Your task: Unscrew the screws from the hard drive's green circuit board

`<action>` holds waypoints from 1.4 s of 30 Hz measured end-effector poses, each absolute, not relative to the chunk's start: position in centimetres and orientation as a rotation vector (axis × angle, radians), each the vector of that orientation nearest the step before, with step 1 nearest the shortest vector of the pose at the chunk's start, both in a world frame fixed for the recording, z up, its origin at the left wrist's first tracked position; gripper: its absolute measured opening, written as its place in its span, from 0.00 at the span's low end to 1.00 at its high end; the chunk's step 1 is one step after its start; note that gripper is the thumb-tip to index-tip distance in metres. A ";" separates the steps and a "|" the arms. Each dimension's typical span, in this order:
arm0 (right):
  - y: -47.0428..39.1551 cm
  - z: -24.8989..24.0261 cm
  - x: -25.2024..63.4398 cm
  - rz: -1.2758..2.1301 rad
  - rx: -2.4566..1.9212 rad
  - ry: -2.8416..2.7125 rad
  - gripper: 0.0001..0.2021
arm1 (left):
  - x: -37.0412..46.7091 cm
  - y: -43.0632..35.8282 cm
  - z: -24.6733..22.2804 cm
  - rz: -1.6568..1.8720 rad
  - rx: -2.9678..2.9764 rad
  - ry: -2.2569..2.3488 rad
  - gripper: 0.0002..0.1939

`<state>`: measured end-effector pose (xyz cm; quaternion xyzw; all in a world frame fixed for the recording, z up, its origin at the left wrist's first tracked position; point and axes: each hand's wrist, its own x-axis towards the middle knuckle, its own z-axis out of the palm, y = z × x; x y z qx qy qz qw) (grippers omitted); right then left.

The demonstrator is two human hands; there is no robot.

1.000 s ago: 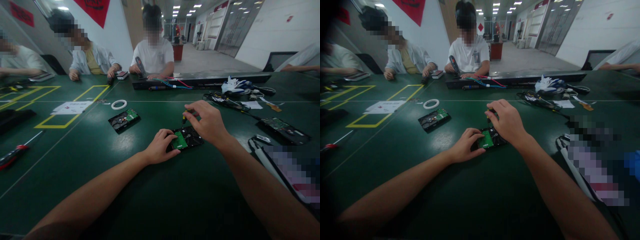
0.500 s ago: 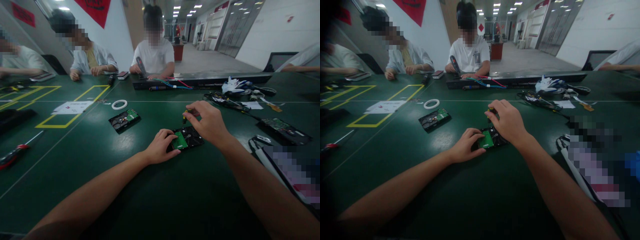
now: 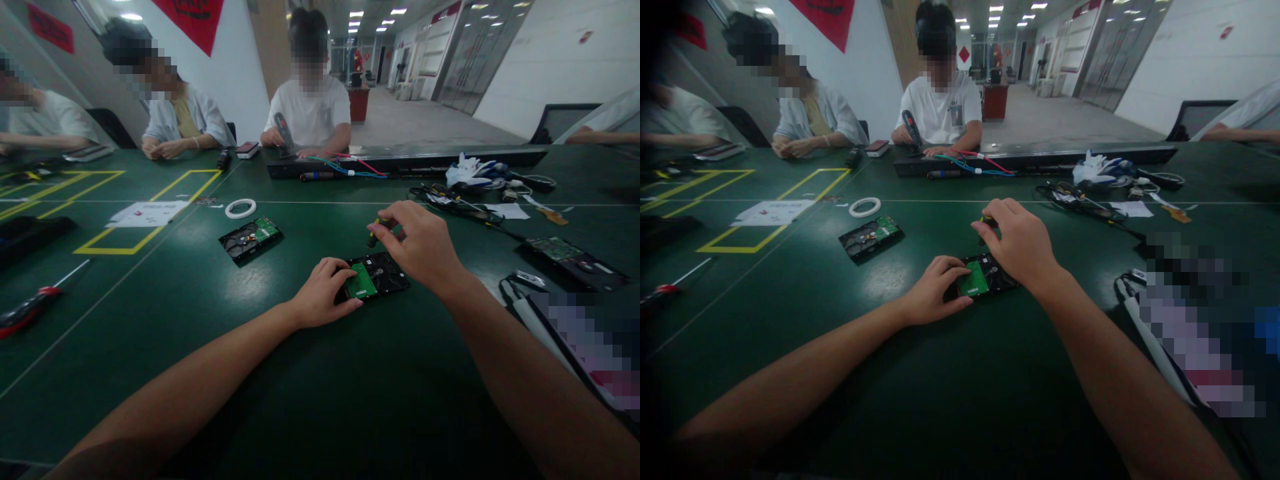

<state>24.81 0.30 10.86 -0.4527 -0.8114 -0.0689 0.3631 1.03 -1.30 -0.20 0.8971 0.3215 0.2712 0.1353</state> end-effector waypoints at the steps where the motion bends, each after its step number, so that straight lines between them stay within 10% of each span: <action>1: 0.3 10.9 24.8 -0.168 -1.158 -2.097 0.05 | 1.0 -1.3 -0.2 0.786 2.600 0.933 0.29; 42: 0.6 9.7 24.6 0.354 -1.133 -1.981 0.11 | 1.1 -1.4 -0.1 0.800 2.603 0.917 0.29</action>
